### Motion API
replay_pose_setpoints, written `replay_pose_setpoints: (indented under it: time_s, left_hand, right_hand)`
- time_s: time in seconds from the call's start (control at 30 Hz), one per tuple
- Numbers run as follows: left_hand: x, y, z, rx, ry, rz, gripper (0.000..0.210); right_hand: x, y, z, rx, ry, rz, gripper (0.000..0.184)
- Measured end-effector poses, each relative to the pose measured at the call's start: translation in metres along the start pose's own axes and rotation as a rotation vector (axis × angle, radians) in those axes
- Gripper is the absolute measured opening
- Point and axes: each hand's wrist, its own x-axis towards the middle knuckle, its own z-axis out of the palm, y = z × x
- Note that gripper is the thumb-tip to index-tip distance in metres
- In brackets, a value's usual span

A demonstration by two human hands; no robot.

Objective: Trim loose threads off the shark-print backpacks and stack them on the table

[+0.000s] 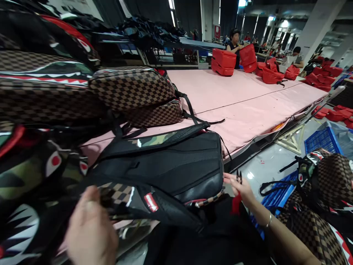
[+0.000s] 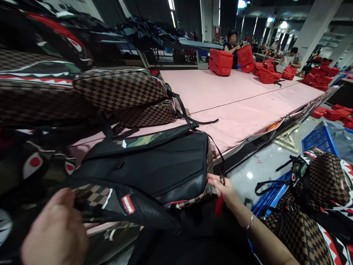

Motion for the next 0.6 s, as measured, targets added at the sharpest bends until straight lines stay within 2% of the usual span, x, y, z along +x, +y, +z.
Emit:
replay_pose_setpoints:
  time_s: [0.1,0.2,0.27,0.43,0.53,0.6]
  left_hand:
    - [-0.033,0.0,-0.009,0.028,-0.003,-0.014,0.053]
    - [-0.058,-0.004,-0.034,0.109,0.045,-0.004,0.048]
    - [-0.067,-0.009,-0.053,0.141,0.07,-0.062,0.047]
    - [-0.079,-0.035,-0.089,0.049,0.161,-0.39,0.033]
    - [-0.086,-0.064,-0.097,-0.054,0.196,-0.61,0.014]
    - [-0.092,-0.085,-0.1,-0.089,0.174,-0.703,0.009]
  right_hand:
    - [-0.008,0.017,0.036,0.005,-0.099,0.036,0.051]
    - [-0.014,0.029,0.06,-0.017,-0.205,0.039,0.045]
    - [-0.017,0.034,0.068,-0.039,-0.252,0.03,0.043]
    - [-0.026,0.036,0.071,-0.114,-0.32,-0.024,0.045]
    - [-0.038,0.031,0.073,-0.244,-0.407,-0.117,0.043]
    - [-0.049,0.028,0.079,-0.331,-0.494,-0.179,0.043]
